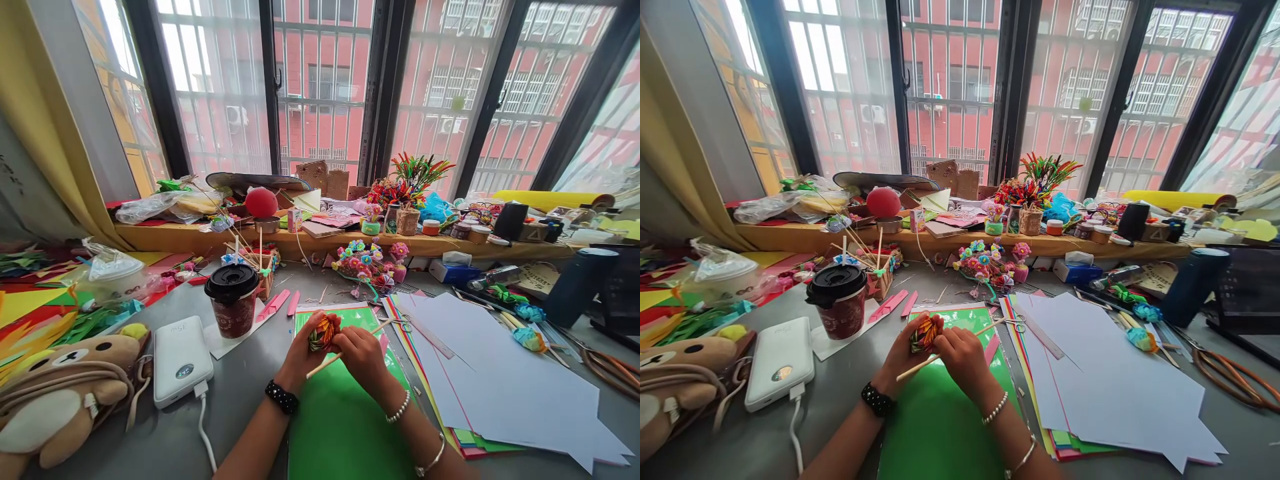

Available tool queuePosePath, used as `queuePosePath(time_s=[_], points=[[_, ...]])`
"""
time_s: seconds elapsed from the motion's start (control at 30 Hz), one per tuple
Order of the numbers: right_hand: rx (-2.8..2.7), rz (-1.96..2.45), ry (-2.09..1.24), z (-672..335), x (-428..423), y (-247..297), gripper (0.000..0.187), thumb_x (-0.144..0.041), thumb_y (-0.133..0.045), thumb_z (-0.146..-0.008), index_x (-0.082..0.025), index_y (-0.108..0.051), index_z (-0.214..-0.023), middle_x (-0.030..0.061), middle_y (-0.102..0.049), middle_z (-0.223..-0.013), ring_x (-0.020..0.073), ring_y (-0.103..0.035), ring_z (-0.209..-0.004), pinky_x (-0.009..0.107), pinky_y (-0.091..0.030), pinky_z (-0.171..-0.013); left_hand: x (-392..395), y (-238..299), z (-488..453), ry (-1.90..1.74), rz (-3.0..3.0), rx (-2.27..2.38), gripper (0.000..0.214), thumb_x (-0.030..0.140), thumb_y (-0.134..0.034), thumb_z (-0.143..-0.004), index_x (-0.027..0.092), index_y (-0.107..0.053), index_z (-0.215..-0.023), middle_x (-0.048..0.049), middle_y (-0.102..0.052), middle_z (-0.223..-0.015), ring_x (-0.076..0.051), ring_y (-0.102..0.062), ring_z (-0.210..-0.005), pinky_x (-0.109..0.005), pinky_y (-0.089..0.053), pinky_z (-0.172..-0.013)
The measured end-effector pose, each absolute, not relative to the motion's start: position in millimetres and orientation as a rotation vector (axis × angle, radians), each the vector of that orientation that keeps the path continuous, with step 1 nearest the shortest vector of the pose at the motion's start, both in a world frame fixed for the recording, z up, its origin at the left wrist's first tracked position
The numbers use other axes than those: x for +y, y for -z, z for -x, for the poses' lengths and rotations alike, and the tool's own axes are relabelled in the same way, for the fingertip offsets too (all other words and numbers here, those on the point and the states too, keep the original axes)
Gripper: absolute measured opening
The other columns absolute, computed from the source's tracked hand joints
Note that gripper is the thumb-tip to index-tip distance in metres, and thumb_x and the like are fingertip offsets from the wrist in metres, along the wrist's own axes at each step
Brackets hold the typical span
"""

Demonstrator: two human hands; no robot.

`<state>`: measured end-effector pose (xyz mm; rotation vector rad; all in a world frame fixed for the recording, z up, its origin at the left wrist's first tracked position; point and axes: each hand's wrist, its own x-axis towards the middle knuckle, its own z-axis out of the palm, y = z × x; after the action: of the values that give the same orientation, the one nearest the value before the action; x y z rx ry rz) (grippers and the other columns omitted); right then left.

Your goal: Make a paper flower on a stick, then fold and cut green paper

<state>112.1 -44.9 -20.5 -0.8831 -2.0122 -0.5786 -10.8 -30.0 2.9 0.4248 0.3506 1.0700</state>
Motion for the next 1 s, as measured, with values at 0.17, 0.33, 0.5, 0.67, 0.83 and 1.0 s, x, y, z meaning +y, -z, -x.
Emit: queuePosePath(time_s=[0.17,0.33,0.5,0.67,0.83,1.0], points=[[-1.963,0.891,0.558,-115.3,-47.6,14.7,0.027,-0.025,-0.037,-0.088,-0.018,-0.053,-0.066,0.0009,-0.054,-0.057,0.0134,-0.047,-0.054,0.025,-0.031,-0.051,-34.1,-4.2,13.6,-1.063,-0.514,0.348,0.004,0.017,-0.057,-0.072,0.014,-0.056,-0.072,-0.0031,-0.061,-0.073,-0.013,-0.059,-0.063,-0.022,-0.046,-0.055],[-1.866,0.915,0.523,-118.9,-47.9,7.6,0.029,-0.037,-0.04,-0.085,-0.018,-0.052,-0.066,0.0014,-0.054,-0.057,0.013,-0.048,-0.052,0.024,-0.032,-0.05,-37.3,-9.8,13.5,-1.095,-0.556,0.305,0.018,0.031,-0.055,-0.075,0.015,-0.055,-0.067,-0.0029,-0.061,-0.071,-0.014,-0.059,-0.068,-0.026,-0.048,-0.063],[-1.818,0.931,0.494,-120.0,-46.2,6.3,0.033,-0.044,-0.042,-0.082,-0.018,-0.052,-0.065,0.0009,-0.053,-0.054,0.0129,-0.049,-0.051,0.023,-0.032,-0.049,-35.7,-9.0,10.6,-1.122,-0.503,0.288,0.015,0.022,-0.053,-0.077,0.014,-0.055,-0.065,-0.002,-0.059,-0.069,-0.012,-0.059,-0.067,-0.023,-0.048,-0.065],[-1.823,0.942,0.513,-121.3,-44.5,7.3,0.035,-0.045,-0.041,-0.082,-0.018,-0.052,-0.063,0.0008,-0.052,-0.053,0.0134,-0.049,-0.051,0.024,-0.032,-0.049,-35.8,-6.3,8.9,-1.109,-0.531,0.314,0.011,0.017,-0.051,-0.077,0.013,-0.056,-0.068,-0.0023,-0.06,-0.07,-0.011,-0.058,-0.067,-0.022,-0.047,-0.065],[-1.826,0.959,0.481,-121.1,-43.0,9.9,0.035,-0.046,-0.042,-0.082,-0.018,-0.052,-0.062,0.0007,-0.053,-0.054,0.013,-0.049,-0.051,0.023,-0.032,-0.049,-36.2,-7.4,7.4,-1.122,-0.535,0.34,0.009,0.016,-0.054,-0.074,0.013,-0.055,-0.066,-0.0015,-0.06,-0.068,-0.011,-0.058,-0.065,-0.02,-0.046,-0.061],[-1.851,1.006,0.419,-121.9,-41.1,11.4,0.037,-0.05,-0.043,-0.078,-0.018,-0.054,-0.064,0.0015,-0.055,-0.058,0.0136,-0.051,-0.054,0.024,-0.034,-0.05,-34.8,-5.8,6.7,-1.125,-0.515,0.392,0.009,0.019,-0.053,-0.076,0.014,-0.057,-0.07,-0.0034,-0.063,-0.073,-0.014,-0.06,-0.066,-0.021,-0.046,-0.054]])
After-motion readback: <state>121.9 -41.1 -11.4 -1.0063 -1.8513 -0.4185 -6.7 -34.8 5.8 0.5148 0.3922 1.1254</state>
